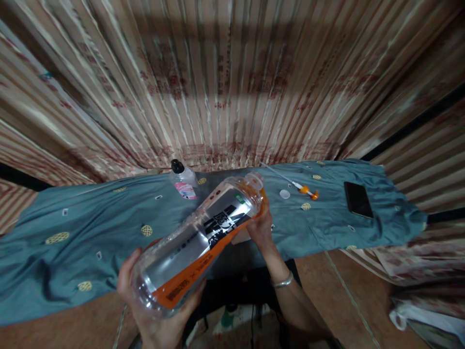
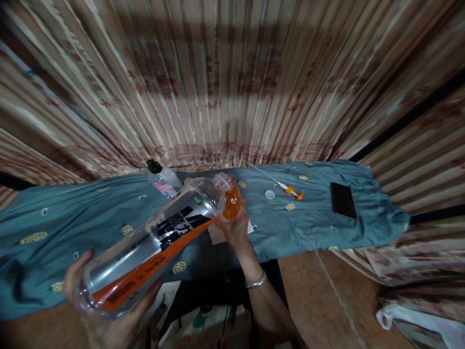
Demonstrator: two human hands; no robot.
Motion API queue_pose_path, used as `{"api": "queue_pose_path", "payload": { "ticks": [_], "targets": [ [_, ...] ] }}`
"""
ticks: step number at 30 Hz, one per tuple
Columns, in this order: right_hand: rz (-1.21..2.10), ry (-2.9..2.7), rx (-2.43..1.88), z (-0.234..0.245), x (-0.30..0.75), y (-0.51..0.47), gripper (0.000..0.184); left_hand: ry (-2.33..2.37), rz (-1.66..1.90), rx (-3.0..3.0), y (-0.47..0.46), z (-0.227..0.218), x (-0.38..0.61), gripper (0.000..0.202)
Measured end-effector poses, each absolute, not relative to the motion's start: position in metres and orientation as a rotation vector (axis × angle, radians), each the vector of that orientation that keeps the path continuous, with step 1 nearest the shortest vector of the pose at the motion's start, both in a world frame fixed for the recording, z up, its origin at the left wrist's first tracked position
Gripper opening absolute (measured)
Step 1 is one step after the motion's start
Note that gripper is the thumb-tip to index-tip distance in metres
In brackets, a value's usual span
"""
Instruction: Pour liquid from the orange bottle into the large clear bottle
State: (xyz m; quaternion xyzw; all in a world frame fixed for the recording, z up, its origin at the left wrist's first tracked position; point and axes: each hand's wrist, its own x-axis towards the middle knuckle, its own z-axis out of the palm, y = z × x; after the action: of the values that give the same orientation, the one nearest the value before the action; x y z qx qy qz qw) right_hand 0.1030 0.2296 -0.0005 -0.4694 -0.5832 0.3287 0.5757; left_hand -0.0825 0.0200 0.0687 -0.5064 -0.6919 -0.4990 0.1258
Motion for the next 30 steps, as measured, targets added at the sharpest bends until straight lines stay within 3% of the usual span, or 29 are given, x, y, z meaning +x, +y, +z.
{"api": "queue_pose_path", "payload": {
  "ticks": [30],
  "targets": [
    [0.731, -1.377, -1.048, -0.0099, 0.104, 0.2315, 0.048, -1.976, -1.648, -1.288, 0.0224, 0.0644, -0.073, 0.111]
  ]
}}
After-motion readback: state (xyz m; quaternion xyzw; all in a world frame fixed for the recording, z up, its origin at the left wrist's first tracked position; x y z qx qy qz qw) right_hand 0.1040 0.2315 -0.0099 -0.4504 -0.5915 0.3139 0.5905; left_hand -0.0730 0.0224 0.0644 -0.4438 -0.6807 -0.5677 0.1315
